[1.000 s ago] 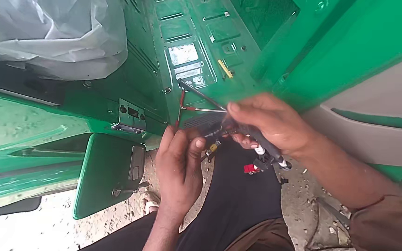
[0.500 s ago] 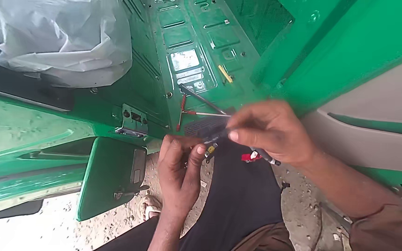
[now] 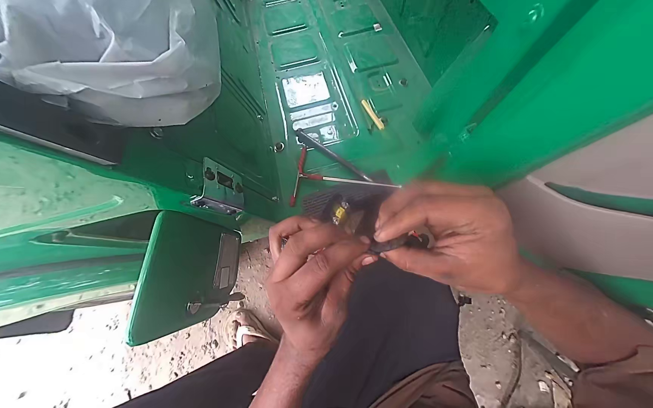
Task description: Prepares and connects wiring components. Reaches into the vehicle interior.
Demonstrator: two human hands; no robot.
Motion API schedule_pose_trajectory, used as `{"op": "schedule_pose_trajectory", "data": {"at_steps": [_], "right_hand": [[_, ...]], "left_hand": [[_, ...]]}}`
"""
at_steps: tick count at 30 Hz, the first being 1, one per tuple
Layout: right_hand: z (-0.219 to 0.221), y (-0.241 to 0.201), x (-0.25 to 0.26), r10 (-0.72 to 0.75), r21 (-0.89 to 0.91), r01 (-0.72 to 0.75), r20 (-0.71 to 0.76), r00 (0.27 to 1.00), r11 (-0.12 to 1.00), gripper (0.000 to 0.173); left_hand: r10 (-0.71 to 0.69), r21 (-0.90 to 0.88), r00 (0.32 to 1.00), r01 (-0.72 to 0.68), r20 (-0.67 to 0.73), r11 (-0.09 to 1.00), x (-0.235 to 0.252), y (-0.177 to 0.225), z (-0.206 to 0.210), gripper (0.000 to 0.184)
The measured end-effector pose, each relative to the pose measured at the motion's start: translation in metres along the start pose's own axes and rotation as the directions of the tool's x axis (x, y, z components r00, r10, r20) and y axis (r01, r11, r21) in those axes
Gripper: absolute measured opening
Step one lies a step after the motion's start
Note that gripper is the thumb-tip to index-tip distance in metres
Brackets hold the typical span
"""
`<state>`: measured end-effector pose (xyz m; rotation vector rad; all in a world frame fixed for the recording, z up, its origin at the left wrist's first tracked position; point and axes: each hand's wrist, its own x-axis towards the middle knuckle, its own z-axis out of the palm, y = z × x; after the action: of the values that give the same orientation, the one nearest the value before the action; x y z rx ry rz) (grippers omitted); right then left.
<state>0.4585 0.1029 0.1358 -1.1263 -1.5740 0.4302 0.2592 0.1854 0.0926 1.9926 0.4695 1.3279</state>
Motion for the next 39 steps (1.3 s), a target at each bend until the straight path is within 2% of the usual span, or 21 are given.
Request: {"op": "schedule_pose_trajectory", "data": {"at_steps": [2, 8, 9, 10, 11, 12, 13, 15, 17, 21, 25, 27, 30, 33, 36, 39], "right_hand": [[0.003, 0.000, -0.002, -0.012, 0.003, 0.012, -0.015, 1.000, 1.000, 0.010], [0.006, 0.003, -0.017, 0.014, 0.148, -0.003, -0.072, 0.997, 0.989, 0.011], [0.003, 0.004, -0.019, 0.044, 0.191, -0.026, -0.089, 0.995, 0.981, 0.013], [-0.002, 0.004, -0.021, 0.082, 0.239, -0.054, -0.111, 0.990, 0.969, 0.015], [-0.008, 0.006, -0.021, 0.126, 0.296, -0.082, -0.132, 0.983, 0.952, 0.017], [-0.013, 0.009, -0.021, 0.160, 0.349, -0.101, -0.146, 0.976, 0.932, 0.018], [-0.019, 0.014, -0.021, 0.183, 0.393, -0.109, -0.156, 0.971, 0.913, 0.018], [-0.023, 0.021, -0.017, 0.213, 0.470, -0.110, -0.172, 0.962, 0.876, 0.017], [-0.021, 0.026, -0.012, 0.253, 0.551, -0.113, -0.185, 0.950, 0.827, 0.016], [-0.018, 0.028, -0.002, 0.343, 0.692, -0.174, -0.113, 0.932, 0.700, 0.009], [-0.007, 0.028, 0.008, 0.447, 0.817, -0.239, -0.025, 0.894, 0.525, 0.004], [-0.003, 0.030, 0.013, 0.486, 0.839, -0.246, -0.024, 0.874, 0.485, 0.003], [-0.006, 0.037, 0.016, 0.505, 0.794, -0.240, -0.097, 0.857, 0.559, 0.006], [-0.016, 0.052, 0.002, 0.503, 0.596, -0.303, -0.199, 0.841, 0.744, 0.011], [-0.018, 0.066, -0.027, 0.540, 0.333, -0.475, -0.136, 0.831, 0.815, 0.021], [-0.022, 0.067, -0.056, 0.544, 0.184, -0.540, 0.030, 0.838, 0.821, 0.032]], "left_hand": [[0.034, 0.020, 0.999, -0.033, -0.011, 0.999, 0.000, 0.001, 0.000, 0.005], [0.199, 0.246, 0.980, -0.187, -0.025, 0.951, -0.005, -0.001, -0.004, 0.011], [0.173, 0.240, 0.983, -0.153, -0.068, 0.959, -0.007, -0.007, -0.005, 0.017], [0.099, 0.201, 0.988, -0.074, -0.122, 0.977, -0.008, -0.014, -0.007, 0.030], [-0.015, 0.131, 0.989, 0.035, -0.145, 0.991, -0.009, -0.023, -0.011, 0.054], [-0.137, 0.027, 0.984, 0.141, -0.118, 0.990, -0.008, -0.030, -0.013, 0.076], [-0.241, -0.067, 0.970, 0.238, -0.044, 0.969, -0.009, -0.036, -0.013, 0.085], [-0.349, -0.201, 0.920, 0.381, 0.178, 0.902, -0.013, -0.043, -0.008, 0.071], [-0.339, -0.262, 0.867, 0.445, 0.364, 0.856, -0.016, -0.047, -0.001, 0.059], [-0.349, -0.238, 0.885, 0.427, 0.309, 0.872, -0.021, -0.047, 0.010, 0.047], [-0.305, -0.400, 0.900, 0.415, 0.312, 0.817, -0.018, -0.048, 0.011, 0.043], [-0.300, -0.408, 0.915, 0.391, 0.270, 0.825, -0.019, -0.046, 0.015, 0.031], [-0.324, -0.394, 0.923, 0.382, 0.209, 0.836, -0.025, -0.043, 0.009, 0.016], [-0.315, -0.207, 0.931, 0.350, 0.186, 0.913, -0.034, -0.043, -0.009, 0.023], [-0.321, 0.044, 0.915, 0.320, 0.244, 0.946, -0.049, -0.040, -0.025, 0.023], [-0.358, 0.144, 0.904, 0.332, 0.235, 0.932, -0.066, -0.042, -0.029, 0.015]]}}
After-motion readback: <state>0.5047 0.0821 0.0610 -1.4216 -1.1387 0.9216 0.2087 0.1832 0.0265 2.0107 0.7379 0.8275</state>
